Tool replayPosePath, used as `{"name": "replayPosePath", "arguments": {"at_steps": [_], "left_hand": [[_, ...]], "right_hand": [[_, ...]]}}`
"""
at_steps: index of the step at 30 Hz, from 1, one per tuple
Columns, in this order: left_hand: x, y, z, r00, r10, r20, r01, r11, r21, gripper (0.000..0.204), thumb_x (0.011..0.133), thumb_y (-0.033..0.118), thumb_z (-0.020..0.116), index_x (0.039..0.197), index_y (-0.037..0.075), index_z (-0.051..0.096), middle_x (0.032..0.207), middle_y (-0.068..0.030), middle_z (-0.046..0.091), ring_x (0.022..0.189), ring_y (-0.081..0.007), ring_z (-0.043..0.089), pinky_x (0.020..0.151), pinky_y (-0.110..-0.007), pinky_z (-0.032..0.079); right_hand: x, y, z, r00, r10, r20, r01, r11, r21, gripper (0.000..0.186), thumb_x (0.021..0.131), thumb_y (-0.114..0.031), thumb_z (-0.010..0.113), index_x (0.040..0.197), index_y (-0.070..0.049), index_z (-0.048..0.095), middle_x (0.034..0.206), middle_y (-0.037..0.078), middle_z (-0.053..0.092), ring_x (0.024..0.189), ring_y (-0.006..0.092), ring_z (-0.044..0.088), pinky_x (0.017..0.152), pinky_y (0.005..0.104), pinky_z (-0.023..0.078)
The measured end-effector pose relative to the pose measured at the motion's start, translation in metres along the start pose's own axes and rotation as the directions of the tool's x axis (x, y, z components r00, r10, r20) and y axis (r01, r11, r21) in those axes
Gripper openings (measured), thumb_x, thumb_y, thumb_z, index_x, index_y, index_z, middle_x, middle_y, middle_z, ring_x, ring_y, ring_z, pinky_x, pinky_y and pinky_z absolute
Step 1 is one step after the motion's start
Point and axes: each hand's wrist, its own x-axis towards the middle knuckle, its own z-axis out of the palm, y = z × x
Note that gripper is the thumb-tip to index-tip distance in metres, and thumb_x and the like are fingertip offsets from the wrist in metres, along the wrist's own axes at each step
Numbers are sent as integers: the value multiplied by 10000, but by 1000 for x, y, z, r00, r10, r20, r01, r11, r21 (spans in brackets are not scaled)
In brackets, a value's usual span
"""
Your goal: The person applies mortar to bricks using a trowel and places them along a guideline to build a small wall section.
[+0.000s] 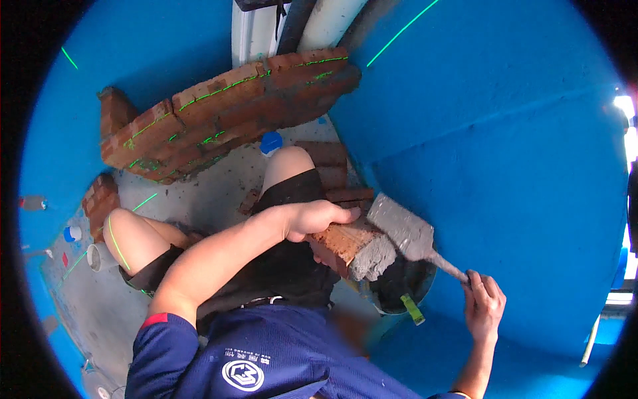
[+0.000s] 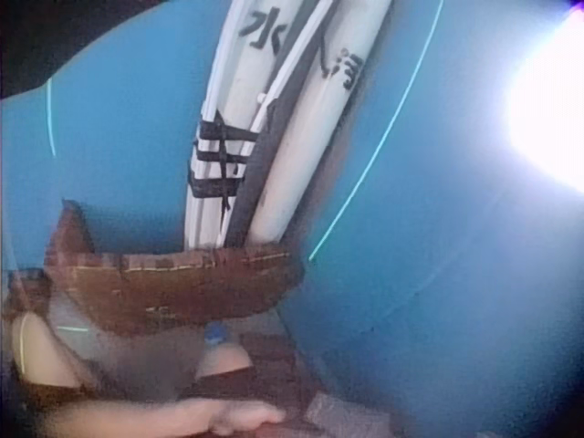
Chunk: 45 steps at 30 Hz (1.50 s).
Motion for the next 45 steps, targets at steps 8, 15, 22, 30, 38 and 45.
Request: {"name": "replayPosePath", "arguments": {"at_steps": [8,15,22,30,38,45], "left_hand": [[10,-35,18,922,357,-151,-386,818,-427,496,1016,408,391,1352,51,462,1300,-114,570,1195,-256,556,1017,-433,433],[42,-34,59,755,606,-252,-635,577,-514,523,998,376,447,1419,82,353,1385,-83,476,1281,-220,457,1081,-406,360],[49,-33,95,516,756,-403,-798,595,95,595,935,256,630,1380,36,302,1327,-91,446,1277,-194,384,1098,-359,281],[10,51,69,887,405,-224,-203,775,598,556,748,313,821,1095,-52,585,987,-74,648,910,-139,600,844,-298,490],[0,26,45,847,338,-409,-182,909,374,361,772,163,766,1032,-44,626,922,-47,647,828,-126,607,769,-269,486],[15,14,34,695,504,-513,-368,862,347,376,774,127,725,1078,-37,576,927,-62,627,785,-137,589,725,-268,469]], "right_hand": [[-38,-41,117,701,579,418,-575,111,811,292,842,-244,724,999,-20,625,793,-13,566,724,73,513,630,240,425],[18,-121,137,802,529,279,-76,-372,925,850,639,-521,860,1202,-28,454,689,-25,462,506,51,395,423,210,286],[46,-122,133,718,654,239,63,-402,913,708,733,-366,802,1234,12,476,956,54,618,584,73,502,471,206,391],[26,-90,127,795,484,366,-88,-504,859,696,712,-319,807,1226,45,511,1044,80,642,813,101,604,683,227,488],[-46,-43,113,554,551,624,-558,-311,769,373,932,-400,607,1087,-61,598,746,-27,503,565,68,418,475,238,333],[-115,86,132,453,604,655,-797,604,-6,408,964,-368,505,936,2,674,841,264,644,768,434,620,657,503,462]]}}
